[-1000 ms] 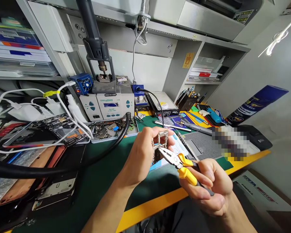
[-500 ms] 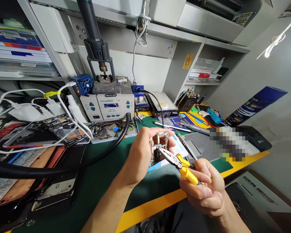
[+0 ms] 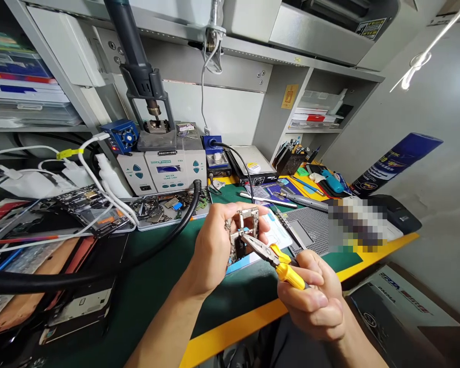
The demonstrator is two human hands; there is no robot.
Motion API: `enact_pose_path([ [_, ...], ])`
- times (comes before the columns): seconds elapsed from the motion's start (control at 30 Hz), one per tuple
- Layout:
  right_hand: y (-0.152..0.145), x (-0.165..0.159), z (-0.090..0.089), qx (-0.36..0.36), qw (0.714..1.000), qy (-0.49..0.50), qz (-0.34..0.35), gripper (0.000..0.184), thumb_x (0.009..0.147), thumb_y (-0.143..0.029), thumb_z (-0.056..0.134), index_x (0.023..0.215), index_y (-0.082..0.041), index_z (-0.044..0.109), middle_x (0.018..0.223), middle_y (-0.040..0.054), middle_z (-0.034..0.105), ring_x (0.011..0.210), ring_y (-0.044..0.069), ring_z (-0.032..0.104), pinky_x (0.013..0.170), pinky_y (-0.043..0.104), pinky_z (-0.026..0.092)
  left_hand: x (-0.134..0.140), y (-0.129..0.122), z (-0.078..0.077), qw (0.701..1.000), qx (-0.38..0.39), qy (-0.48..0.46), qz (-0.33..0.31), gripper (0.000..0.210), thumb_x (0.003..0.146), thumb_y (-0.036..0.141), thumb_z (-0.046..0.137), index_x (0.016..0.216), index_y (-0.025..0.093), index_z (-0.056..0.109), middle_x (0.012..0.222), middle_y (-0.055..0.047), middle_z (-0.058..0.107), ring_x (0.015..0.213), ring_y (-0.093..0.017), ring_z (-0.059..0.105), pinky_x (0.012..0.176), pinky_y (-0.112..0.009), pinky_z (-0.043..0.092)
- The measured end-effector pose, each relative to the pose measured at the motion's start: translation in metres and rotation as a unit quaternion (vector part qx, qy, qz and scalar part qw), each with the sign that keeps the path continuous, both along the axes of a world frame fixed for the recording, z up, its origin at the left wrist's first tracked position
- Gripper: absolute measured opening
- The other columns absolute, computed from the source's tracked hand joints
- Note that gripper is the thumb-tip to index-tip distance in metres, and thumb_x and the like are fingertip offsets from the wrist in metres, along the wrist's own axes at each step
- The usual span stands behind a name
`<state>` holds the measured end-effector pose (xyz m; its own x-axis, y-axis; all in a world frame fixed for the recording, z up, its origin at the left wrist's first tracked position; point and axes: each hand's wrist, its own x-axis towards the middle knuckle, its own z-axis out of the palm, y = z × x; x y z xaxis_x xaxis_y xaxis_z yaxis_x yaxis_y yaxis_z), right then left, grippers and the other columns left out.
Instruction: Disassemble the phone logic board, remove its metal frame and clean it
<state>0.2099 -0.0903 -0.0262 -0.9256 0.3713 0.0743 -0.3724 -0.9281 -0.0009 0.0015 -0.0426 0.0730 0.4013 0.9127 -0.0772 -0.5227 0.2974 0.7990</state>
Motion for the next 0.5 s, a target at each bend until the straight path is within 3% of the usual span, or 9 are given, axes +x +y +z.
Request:
enact_pose_path([
  [0.1, -0.001, -0.001, 0.001, 0.009, 1.000, -0.015, -0.020, 0.037, 0.081, -0.049, 0.047, 0.065, -0.019, 0.034, 0.059, -0.0031, 0.058, 0.019, -0.002, 0.032, 0.026, 0.013, 0.036, 0.001, 0.002, 0.001, 1.000, -0.008, -0.001, 0.012, 0.051, 0.083, 0.050, 0.051, 0.099, 0.007, 0.075, 0.076, -0.012, 0.071, 0.069, -0.024, 0.064, 0.062, -0.032, 0.055],
  [0.2, -0.003, -0.009, 0.018, 0.041, 0.998, -0.040, -0.039, 0.028, 0.075, -0.040, 0.051, 0.063, -0.018, 0.037, 0.063, 0.0001, 0.062, 0.021, -0.001, 0.033, 0.024, 0.012, 0.032, 0.000, 0.003, 0.004, 0.999, -0.023, -0.009, 0.022, 0.049, 0.082, 0.047, 0.050, 0.097, 0.008, 0.075, 0.076, -0.012, 0.072, 0.065, -0.023, 0.065, 0.058, -0.032, 0.054],
  [0.33, -0.010, -0.021, 0.045, 0.128, 0.980, -0.073, -0.132, 0.014, 0.060, -0.026, 0.052, 0.065, -0.012, 0.054, 0.081, 0.0145, 0.074, 0.028, 0.006, 0.046, 0.024, 0.014, 0.033, 0.001, 0.004, 0.007, 0.999, -0.041, -0.023, 0.025, 0.049, 0.082, 0.044, 0.047, 0.099, 0.008, 0.075, 0.080, -0.013, 0.073, 0.066, -0.026, 0.067, 0.060, -0.036, 0.057],
  [0.5, -0.020, -0.026, 0.059, 0.173, 0.951, -0.146, -0.211, 0.032, 0.053, -0.022, 0.047, 0.071, -0.005, 0.067, 0.092, 0.0302, 0.077, 0.037, 0.017, 0.064, 0.024, 0.017, 0.034, 0.003, 0.003, 0.009, 0.997, -0.066, -0.027, 0.026, 0.050, 0.082, 0.042, 0.045, 0.105, 0.007, 0.074, 0.078, -0.013, 0.073, 0.065, -0.027, 0.069, 0.060, -0.039, 0.058],
])
